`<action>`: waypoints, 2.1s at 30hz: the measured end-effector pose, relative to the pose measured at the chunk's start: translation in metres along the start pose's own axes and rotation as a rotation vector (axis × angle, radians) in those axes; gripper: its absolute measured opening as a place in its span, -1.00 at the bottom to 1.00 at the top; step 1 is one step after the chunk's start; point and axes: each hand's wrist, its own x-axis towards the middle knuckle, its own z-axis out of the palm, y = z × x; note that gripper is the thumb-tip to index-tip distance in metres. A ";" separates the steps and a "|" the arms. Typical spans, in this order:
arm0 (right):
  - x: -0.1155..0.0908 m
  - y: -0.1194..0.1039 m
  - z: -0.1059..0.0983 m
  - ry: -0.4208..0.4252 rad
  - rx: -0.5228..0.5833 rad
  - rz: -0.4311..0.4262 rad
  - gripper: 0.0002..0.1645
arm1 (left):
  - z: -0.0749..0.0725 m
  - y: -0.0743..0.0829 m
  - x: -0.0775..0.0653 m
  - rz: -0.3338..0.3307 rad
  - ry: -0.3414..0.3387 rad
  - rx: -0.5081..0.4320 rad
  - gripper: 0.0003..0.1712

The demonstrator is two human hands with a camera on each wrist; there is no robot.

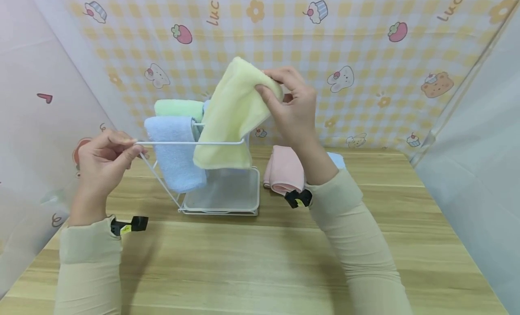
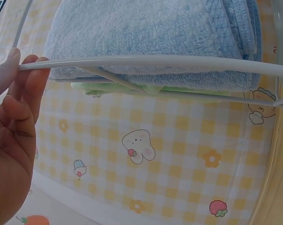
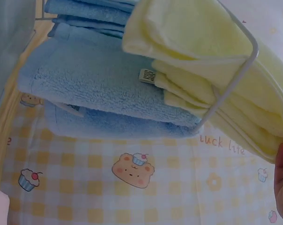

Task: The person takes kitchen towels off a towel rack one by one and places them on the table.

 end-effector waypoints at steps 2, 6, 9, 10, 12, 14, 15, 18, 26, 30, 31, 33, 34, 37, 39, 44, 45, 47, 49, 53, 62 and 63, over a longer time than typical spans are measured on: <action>0.001 0.000 -0.003 0.025 0.017 0.008 -0.82 | 0.000 0.000 0.000 0.002 0.001 -0.005 -0.88; 0.002 -0.001 -0.007 0.114 0.044 0.057 -0.85 | 0.001 0.000 0.000 0.001 0.005 -0.016 -0.89; 0.003 0.000 -0.009 0.181 0.077 0.096 -0.83 | 0.001 0.000 0.000 0.000 0.004 -0.014 -0.91; 0.002 0.000 -0.010 0.196 0.093 0.103 -0.82 | 0.001 0.000 0.000 0.000 0.004 -0.012 -0.91; 0.002 0.003 -0.013 0.219 0.133 0.114 -0.81 | 0.001 -0.001 0.000 0.000 0.004 -0.009 -0.90; 0.002 0.004 -0.015 0.239 0.172 0.124 -0.80 | 0.000 -0.001 0.000 -0.002 0.007 -0.005 -0.91; 0.002 0.005 -0.017 0.250 0.181 0.127 -0.80 | 0.000 -0.001 0.000 -0.002 0.007 -0.003 -0.91; 0.001 0.007 -0.022 0.296 0.207 0.141 -0.80 | 0.000 -0.002 -0.001 -0.004 0.009 -0.002 -0.94; 0.003 0.009 -0.038 0.405 0.309 0.184 -0.79 | 0.000 -0.003 -0.001 0.010 0.007 -0.014 -0.81; 0.002 0.012 -0.045 0.431 0.313 0.201 -0.78 | 0.000 -0.003 -0.001 0.019 0.008 -0.018 -0.78; 0.001 0.013 -0.047 0.436 0.302 0.196 -0.79 | 0.000 -0.003 -0.001 0.020 0.007 -0.019 -0.78; 0.000 0.015 -0.052 0.441 0.279 0.188 -0.79 | 0.000 -0.003 -0.001 0.021 0.008 -0.022 -0.78; 0.000 0.016 -0.054 0.448 0.281 0.195 -0.79 | 0.001 -0.003 -0.001 0.021 0.009 -0.021 -0.78; -0.003 0.018 -0.060 0.454 0.271 0.198 -0.78 | 0.001 -0.003 -0.001 0.020 0.012 -0.025 -0.81; -0.004 0.020 -0.063 0.465 0.266 0.201 -0.78 | 0.001 -0.002 -0.001 0.019 0.014 -0.023 -0.82; -0.006 0.024 -0.074 0.463 0.243 0.188 -0.79 | 0.001 -0.002 -0.001 0.018 0.014 -0.023 -0.79; -0.007 0.024 -0.077 0.465 0.261 0.198 -0.79 | 0.001 -0.002 -0.001 0.017 0.015 -0.025 -0.79; -0.007 0.024 -0.083 0.471 0.295 0.221 -0.76 | 0.001 -0.003 -0.001 0.016 0.015 -0.026 -0.80; -0.008 0.025 -0.089 0.480 0.319 0.247 -0.75 | 0.000 -0.003 -0.001 0.014 0.016 -0.027 -0.82; -0.011 0.027 -0.100 0.460 0.303 0.242 -0.78 | 0.000 -0.003 -0.001 0.016 0.020 -0.022 -0.84; -0.025 0.035 -0.134 0.380 0.243 0.341 -0.80 | 0.001 -0.003 -0.001 0.025 0.015 -0.021 -0.78; -0.027 0.035 -0.139 0.367 0.225 0.361 -0.80 | 0.001 -0.003 -0.001 0.023 0.015 -0.026 -0.78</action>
